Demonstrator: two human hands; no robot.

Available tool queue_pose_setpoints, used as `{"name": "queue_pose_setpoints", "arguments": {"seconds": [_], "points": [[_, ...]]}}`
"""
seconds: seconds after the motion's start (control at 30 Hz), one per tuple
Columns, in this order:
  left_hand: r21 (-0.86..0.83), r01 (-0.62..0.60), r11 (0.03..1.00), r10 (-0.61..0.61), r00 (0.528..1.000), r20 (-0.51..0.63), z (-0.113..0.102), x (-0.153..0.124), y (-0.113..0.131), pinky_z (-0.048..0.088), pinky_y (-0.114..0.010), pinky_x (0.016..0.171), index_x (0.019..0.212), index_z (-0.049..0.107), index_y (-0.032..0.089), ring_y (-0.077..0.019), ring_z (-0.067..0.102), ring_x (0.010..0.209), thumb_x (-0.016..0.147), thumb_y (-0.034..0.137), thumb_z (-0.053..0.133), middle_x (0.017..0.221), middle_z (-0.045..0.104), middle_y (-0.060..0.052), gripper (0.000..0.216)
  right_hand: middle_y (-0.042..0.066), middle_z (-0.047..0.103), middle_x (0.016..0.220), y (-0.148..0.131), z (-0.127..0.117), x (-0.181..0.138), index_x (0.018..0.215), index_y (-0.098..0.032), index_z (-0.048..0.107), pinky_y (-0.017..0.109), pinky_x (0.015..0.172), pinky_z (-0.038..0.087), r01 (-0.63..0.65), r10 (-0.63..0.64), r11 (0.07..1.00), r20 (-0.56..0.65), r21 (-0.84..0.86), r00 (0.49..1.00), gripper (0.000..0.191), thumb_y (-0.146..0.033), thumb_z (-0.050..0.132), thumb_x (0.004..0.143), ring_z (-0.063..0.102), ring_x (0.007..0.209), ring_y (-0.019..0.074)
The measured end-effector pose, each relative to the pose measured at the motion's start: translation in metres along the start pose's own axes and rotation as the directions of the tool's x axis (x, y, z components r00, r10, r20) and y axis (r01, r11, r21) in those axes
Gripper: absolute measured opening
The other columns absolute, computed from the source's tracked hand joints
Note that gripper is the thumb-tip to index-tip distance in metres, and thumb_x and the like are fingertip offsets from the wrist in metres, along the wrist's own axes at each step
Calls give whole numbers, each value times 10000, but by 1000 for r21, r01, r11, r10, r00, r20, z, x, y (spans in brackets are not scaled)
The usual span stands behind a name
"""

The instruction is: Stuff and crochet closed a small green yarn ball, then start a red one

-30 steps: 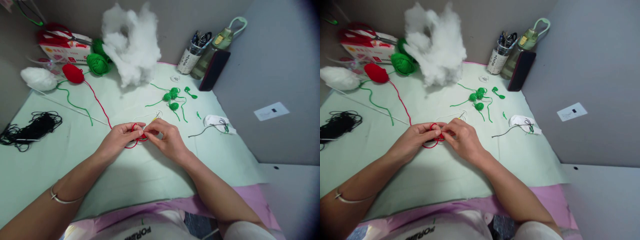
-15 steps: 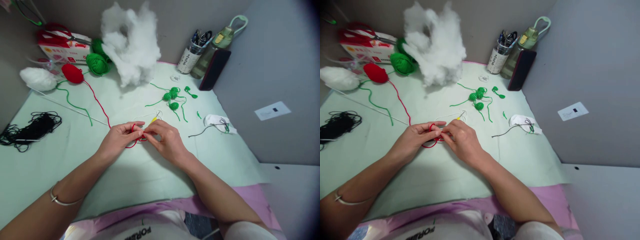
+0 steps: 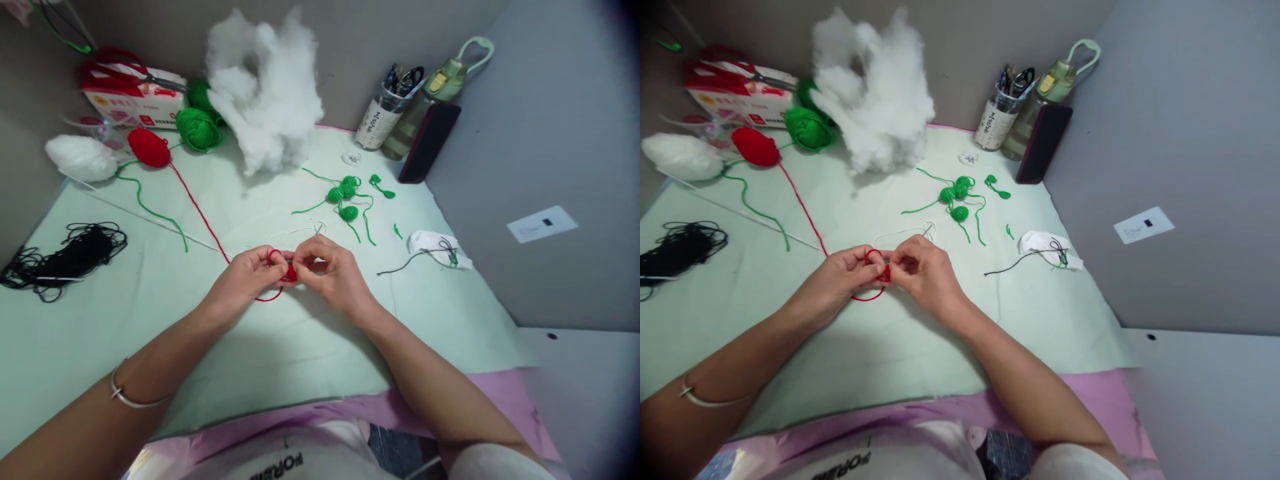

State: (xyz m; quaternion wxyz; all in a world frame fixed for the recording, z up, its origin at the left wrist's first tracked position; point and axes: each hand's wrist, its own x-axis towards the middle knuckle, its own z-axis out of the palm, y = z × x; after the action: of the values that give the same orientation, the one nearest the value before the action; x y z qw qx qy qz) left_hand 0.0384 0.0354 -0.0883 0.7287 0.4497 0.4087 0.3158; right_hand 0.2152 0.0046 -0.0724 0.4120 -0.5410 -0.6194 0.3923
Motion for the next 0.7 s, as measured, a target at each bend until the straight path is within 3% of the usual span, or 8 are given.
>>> {"name": "queue_pose_setpoints", "arguments": {"seconds": [0.1, 0.37, 0.53, 0.7], "points": [[-19, -8, 1000, 7, 1000, -10, 0, 1, -3, 468, -225, 742, 707, 590, 182, -90, 576, 692, 826, 223, 725, 799, 656, 23, 185, 17, 625, 864, 0, 0, 1, 746, -197, 638, 287, 691, 513, 20, -20, 999, 6, -24, 1000, 99, -161, 631, 839, 608, 776, 135], [-7, -6, 1000, 6, 1000, -12, -1, 0, -2, 415, -202, 658, 718, 596, 171, -74, 523, 665, 826, 193, 715, 756, 620, 33, 163, 23, 605, 902, 0, 0, 2, 747, -200, 615, 304, 723, 539, 42, -42, 999, 6, -13, 999, 103, -140, 628, 830, 591, 795, 137], [-142, 35, 989, -35, 999, 0, 3, -1, 2, 500, -242, 802, 754, 624, 159, -106, 620, 782, 822, 305, 785, 790, 641, 16, 227, 27, 605, 958, 0, 0, 2, 747, -196, 615, 291, 716, 538, 57, -57, 998, 12, -9, 998, 110, -154, 640, 846, 584, 771, 116], [-179, 33, 983, -39, 999, -31, 5, -2, 4, 498, -236, 761, 770, 611, 158, -93, 618, 719, 765, 301, 849, 750, 642, 30, 277, 23, 609, 963, 0, 0, 2, 755, -195, 635, 281, 714, 543, 69, -69, 998, 21, 4, 997, 105, -171, 648, 857, 594, 771, 109]]}}
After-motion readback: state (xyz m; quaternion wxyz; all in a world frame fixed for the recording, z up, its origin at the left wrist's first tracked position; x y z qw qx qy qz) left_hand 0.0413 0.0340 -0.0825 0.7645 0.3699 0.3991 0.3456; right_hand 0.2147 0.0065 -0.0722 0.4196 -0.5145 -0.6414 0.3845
